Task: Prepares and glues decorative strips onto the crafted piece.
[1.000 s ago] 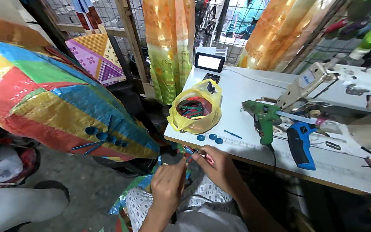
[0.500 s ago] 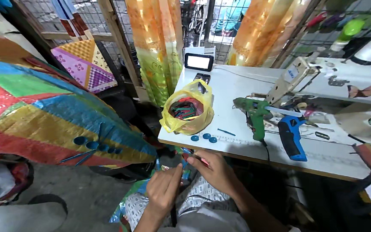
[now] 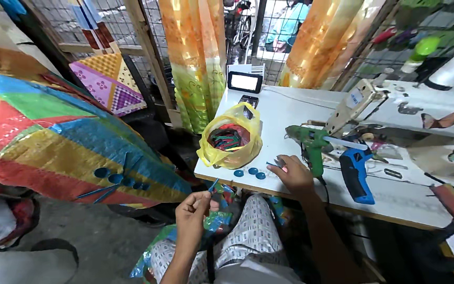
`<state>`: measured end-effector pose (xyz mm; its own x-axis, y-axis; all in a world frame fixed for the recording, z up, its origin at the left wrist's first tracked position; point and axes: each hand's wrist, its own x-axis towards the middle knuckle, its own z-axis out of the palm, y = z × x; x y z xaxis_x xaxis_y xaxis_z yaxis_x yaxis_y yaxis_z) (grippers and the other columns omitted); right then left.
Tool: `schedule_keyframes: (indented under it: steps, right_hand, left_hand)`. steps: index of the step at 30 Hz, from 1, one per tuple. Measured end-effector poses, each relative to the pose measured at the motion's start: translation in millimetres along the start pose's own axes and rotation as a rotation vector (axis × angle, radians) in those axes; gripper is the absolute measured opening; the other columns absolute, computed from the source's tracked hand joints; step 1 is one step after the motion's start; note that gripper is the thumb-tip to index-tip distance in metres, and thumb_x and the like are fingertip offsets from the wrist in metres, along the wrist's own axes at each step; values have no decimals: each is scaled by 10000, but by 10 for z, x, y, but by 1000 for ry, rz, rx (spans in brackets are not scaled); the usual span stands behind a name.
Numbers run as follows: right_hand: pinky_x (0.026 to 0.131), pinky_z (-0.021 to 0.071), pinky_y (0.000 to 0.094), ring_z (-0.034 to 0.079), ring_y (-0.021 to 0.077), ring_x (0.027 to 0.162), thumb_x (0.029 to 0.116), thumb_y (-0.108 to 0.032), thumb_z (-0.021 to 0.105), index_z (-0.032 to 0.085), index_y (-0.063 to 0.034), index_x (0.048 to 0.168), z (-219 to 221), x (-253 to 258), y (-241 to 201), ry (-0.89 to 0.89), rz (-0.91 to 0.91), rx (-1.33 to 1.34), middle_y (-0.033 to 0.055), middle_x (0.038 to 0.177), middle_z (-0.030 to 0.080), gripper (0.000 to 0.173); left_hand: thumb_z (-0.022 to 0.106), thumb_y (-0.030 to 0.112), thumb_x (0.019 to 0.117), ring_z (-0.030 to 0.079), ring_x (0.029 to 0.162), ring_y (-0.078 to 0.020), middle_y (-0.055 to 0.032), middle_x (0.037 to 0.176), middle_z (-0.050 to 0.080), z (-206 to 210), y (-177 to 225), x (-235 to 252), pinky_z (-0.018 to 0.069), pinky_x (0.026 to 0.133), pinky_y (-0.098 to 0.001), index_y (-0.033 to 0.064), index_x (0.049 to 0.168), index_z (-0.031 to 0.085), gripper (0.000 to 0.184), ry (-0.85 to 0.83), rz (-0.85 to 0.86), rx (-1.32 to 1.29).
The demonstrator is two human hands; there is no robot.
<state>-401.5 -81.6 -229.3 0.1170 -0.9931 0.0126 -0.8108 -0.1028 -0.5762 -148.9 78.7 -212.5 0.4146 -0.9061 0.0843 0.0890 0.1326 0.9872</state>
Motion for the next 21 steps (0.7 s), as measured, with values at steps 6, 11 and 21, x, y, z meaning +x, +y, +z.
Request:
schedule_keyframes:
  steps: [6,11,21]
  right_hand:
    - [956,471,610,613,417,1157,1036,-223,577,650,23,1231,3,223,-87,-221,79,-60,246,1233,636,322]
    - [950,471,601,616,404,1137,1038,-214,558,637,26,1222,-1,232,-69,-261,121,-31,244,1206,639,312]
    - [482,421,156,478,-16,516,982,-99,593,634,-23,1023,129,-548,-685,-121,-81,1052,-66,706,564,95]
  left_hand:
    - [392,54,1068,711,690,-85,-51,784,747,114,-24,-34,567,647,-207,23,1018,608,224,-62,-239,-190]
    - [346,79,1099,753,909,-166,-123,1048,761,197,-105,-83,606,774,-271,-5,1294,543,289,-227,-570,-274]
    - [409,175,1076,443,495,4,81,617,478,471,-104,-53,403,486,-149,117,951,554,200,-160,-406,-272]
